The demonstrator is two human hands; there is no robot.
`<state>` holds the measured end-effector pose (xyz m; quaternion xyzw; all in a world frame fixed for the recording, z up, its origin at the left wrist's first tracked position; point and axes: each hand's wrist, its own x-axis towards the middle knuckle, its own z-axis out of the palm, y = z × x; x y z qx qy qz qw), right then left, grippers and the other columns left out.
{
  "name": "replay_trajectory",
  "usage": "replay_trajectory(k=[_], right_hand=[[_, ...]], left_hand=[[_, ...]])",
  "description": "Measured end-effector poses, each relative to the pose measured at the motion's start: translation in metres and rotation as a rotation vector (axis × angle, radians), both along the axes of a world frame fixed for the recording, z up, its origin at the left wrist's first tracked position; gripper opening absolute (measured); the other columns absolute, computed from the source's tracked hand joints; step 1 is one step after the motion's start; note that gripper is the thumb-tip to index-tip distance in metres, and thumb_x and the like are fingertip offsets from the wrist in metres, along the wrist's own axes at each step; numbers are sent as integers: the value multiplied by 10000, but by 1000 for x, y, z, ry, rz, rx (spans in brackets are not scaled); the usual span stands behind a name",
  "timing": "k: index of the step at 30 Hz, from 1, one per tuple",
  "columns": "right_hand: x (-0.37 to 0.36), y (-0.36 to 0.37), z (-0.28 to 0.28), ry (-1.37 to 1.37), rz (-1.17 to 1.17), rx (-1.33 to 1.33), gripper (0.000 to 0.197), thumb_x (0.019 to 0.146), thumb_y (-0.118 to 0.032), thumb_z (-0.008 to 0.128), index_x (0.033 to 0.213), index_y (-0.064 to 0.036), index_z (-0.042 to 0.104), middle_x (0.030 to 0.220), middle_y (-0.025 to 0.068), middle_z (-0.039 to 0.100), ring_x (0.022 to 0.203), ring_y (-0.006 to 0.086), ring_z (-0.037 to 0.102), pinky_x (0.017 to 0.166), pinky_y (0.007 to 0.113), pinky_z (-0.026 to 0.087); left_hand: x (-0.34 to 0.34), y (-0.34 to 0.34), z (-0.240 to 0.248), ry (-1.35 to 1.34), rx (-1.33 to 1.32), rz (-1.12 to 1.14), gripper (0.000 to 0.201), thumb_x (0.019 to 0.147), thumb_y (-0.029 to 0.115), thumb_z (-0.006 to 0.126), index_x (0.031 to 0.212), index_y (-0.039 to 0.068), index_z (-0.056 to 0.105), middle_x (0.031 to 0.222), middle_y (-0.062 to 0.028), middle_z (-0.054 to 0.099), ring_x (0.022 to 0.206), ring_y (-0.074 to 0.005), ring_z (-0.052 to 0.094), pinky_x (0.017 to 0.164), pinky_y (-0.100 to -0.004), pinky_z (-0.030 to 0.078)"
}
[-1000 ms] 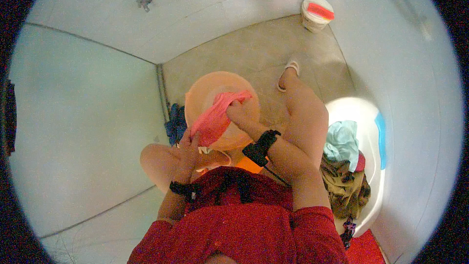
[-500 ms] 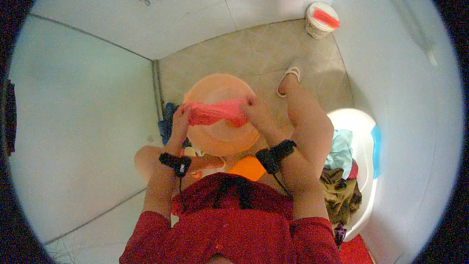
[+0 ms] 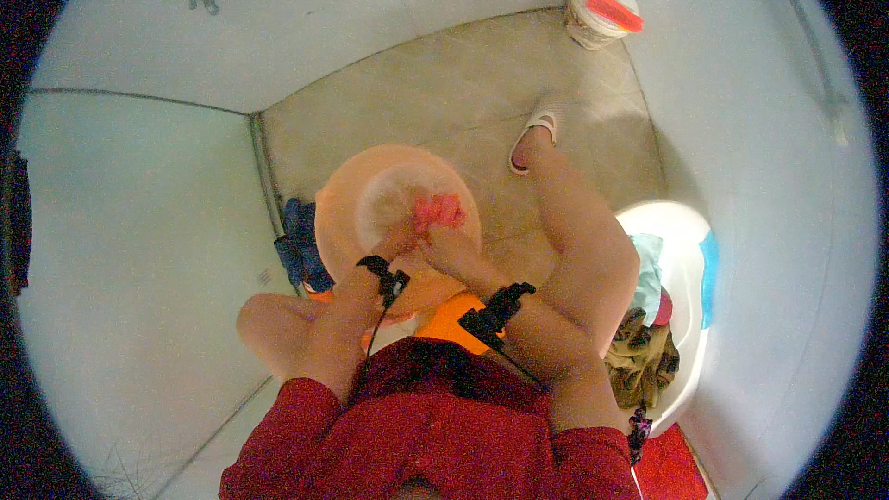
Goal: The person hand-washes several pieces of clothing in a small orange basin filled with soapy water. They scrub and rinse a yellow striped cloth, a dark patterned cloth, and a pink cloth, then place each item into a larger white basin containing other clothes.
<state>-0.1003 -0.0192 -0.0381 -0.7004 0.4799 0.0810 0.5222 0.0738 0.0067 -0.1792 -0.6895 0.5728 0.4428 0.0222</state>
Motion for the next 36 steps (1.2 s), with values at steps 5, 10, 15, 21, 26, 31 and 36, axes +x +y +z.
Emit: replay_trajectory(k=[5,10,15,21,26,31,36], right_hand=[[10,8,-31,10,-326,-17,516,928,-402,489,1245,5,496,1155,277,565,1043,422,577,878,464,463],[19,11,-36,-407,-841,218,653,933,-563,395,1355,-65,406,1281,189,512,1100,360,535,866,457,455],[9,0,-12,-392,-956,682,693,909,-684,301,1317,-136,415,1229,105,517,1031,305,518,807,436,448],[0,-4,8,-897,-968,887,634,948,-626,281,1157,-84,536,852,136,644,657,241,644,506,326,504],[3,8,-21,-908,-885,682,527,946,-519,424,1253,-95,485,905,136,634,668,234,634,519,311,506],[27,22,-46,-1138,-789,842,345,969,-368,440,1148,-84,521,675,45,580,499,179,527,423,266,405],[34,25,-40,-929,-1000,870,344,1003,-323,412,1227,-73,490,1022,37,529,904,180,504,769,306,415]], left_hand=[[45,-1,-22,89,211,209,527,910,464,514,1216,42,592,1158,-189,626,1060,-315,602,930,-434,451],[16,19,-67,62,-226,273,546,890,454,571,1236,32,574,1185,-172,617,1094,-330,582,908,-394,476],[-42,19,25,1137,10,845,382,902,292,621,1188,42,588,1043,-91,649,916,-210,622,735,-313,516],[-40,20,191,797,130,583,230,884,260,653,998,62,634,789,5,603,609,-73,548,493,-222,447],[-68,35,200,756,-218,591,282,860,380,633,885,99,639,669,3,602,528,-124,536,464,-265,443],[-50,12,154,355,-638,556,305,855,319,616,864,15,640,816,-180,640,676,-298,610,606,-391,478],[3,-8,88,8,-372,269,396,895,386,519,962,16,645,984,-239,635,865,-385,622,738,-450,487]])
